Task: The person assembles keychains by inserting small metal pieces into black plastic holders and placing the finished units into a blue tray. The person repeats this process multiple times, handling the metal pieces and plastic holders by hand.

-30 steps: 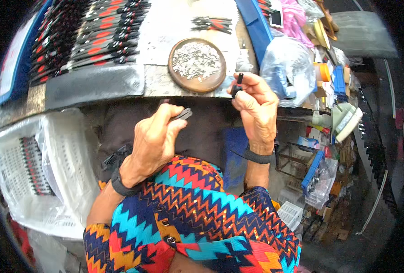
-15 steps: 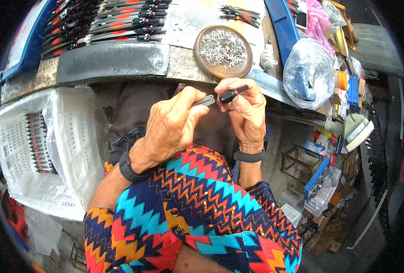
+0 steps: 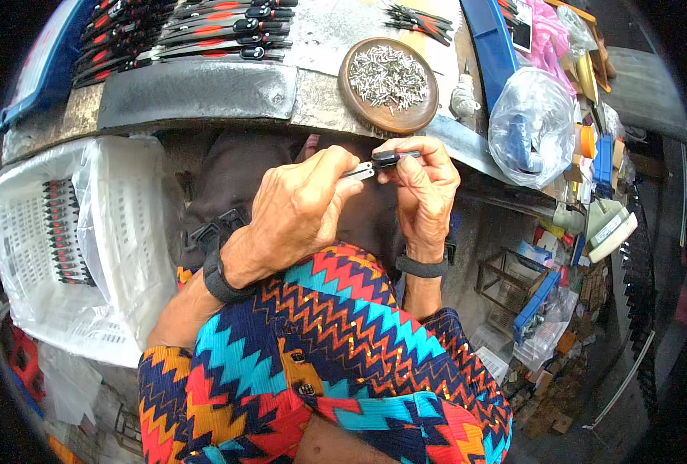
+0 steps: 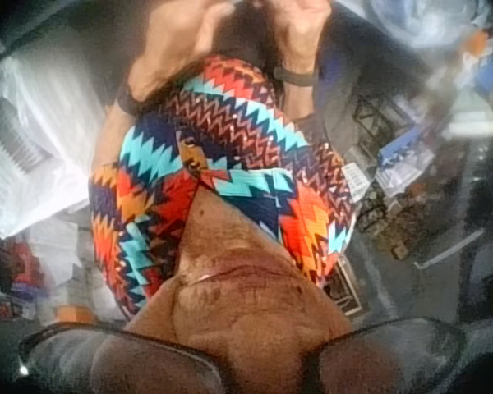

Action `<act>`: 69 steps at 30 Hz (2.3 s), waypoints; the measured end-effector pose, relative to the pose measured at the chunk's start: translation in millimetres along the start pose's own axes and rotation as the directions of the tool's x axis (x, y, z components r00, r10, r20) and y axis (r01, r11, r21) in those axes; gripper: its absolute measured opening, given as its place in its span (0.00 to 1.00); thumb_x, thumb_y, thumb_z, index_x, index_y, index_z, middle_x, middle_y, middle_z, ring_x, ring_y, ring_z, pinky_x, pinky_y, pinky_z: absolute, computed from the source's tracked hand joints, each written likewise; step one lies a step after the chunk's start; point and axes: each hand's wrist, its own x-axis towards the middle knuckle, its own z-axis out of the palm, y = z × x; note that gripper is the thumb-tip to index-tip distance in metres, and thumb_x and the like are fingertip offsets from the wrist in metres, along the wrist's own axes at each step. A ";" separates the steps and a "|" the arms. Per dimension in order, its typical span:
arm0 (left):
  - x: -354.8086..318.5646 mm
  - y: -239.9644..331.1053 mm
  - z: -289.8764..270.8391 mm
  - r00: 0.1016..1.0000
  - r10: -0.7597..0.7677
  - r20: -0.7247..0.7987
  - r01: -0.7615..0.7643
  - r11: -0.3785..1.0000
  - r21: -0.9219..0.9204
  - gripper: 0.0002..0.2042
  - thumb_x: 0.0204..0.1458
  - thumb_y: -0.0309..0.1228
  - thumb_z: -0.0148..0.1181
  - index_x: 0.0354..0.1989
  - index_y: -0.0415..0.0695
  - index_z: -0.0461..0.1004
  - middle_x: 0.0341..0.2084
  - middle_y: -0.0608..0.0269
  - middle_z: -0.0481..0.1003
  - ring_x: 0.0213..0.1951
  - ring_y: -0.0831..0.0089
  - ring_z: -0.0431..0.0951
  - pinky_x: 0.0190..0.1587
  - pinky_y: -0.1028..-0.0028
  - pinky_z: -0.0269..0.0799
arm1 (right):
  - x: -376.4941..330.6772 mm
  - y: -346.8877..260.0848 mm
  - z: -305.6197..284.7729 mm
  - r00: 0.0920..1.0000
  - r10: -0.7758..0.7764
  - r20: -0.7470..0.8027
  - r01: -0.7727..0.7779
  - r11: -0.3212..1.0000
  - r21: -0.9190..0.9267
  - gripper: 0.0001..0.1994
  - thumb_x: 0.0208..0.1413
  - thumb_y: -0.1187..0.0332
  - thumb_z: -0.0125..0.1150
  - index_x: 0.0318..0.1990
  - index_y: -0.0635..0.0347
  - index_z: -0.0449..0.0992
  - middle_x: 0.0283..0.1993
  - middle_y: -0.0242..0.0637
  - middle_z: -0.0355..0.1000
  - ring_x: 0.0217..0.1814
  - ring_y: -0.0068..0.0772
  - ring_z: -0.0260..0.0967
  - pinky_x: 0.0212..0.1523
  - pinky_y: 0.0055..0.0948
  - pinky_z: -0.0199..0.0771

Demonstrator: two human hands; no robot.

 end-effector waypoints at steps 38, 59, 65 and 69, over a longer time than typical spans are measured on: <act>-6.7 -5.1 -3.6 0.957 0.108 0.270 -0.198 0.923 0.331 0.17 0.32 0.25 0.62 0.30 0.41 0.61 0.22 0.58 0.65 0.27 0.63 0.75 0.25 0.68 0.70 | -27.4 11.4 14.0 0.986 0.110 -0.126 -0.128 0.980 -0.150 0.08 0.56 0.70 0.57 0.29 0.65 0.69 0.23 0.38 0.72 0.20 0.19 0.67 0.21 0.16 0.66; -20.1 -19.8 -10.1 0.929 0.081 0.361 -0.139 0.980 0.139 0.08 0.50 0.29 0.56 0.35 0.40 0.67 0.21 0.55 0.71 0.24 0.57 0.74 0.24 0.64 0.68 | -30.6 -5.6 -1.8 0.931 0.084 0.354 0.227 0.627 -0.745 0.05 0.49 0.78 0.59 0.35 0.67 0.75 0.26 0.38 0.73 0.24 0.25 0.71 0.24 0.21 0.68; -22.5 -15.5 -8.3 0.908 0.122 0.401 -0.194 0.970 0.143 0.09 0.48 0.30 0.56 0.28 0.39 0.62 0.20 0.55 0.69 0.22 0.60 0.75 0.21 0.66 0.67 | -31.9 -4.1 -4.1 0.860 -0.010 0.510 0.420 0.580 -0.698 0.06 0.42 0.79 0.62 0.30 0.68 0.72 0.24 0.43 0.70 0.24 0.43 0.70 0.24 0.30 0.68; -23.8 -14.6 -8.0 0.905 0.137 0.402 -0.209 0.967 0.143 0.10 0.48 0.30 0.56 0.28 0.39 0.62 0.19 0.56 0.68 0.21 0.61 0.75 0.20 0.67 0.67 | -33.8 -3.3 -3.5 0.855 -0.019 0.519 0.443 0.548 -0.710 0.06 0.41 0.78 0.62 0.29 0.67 0.71 0.24 0.43 0.69 0.24 0.43 0.70 0.24 0.31 0.68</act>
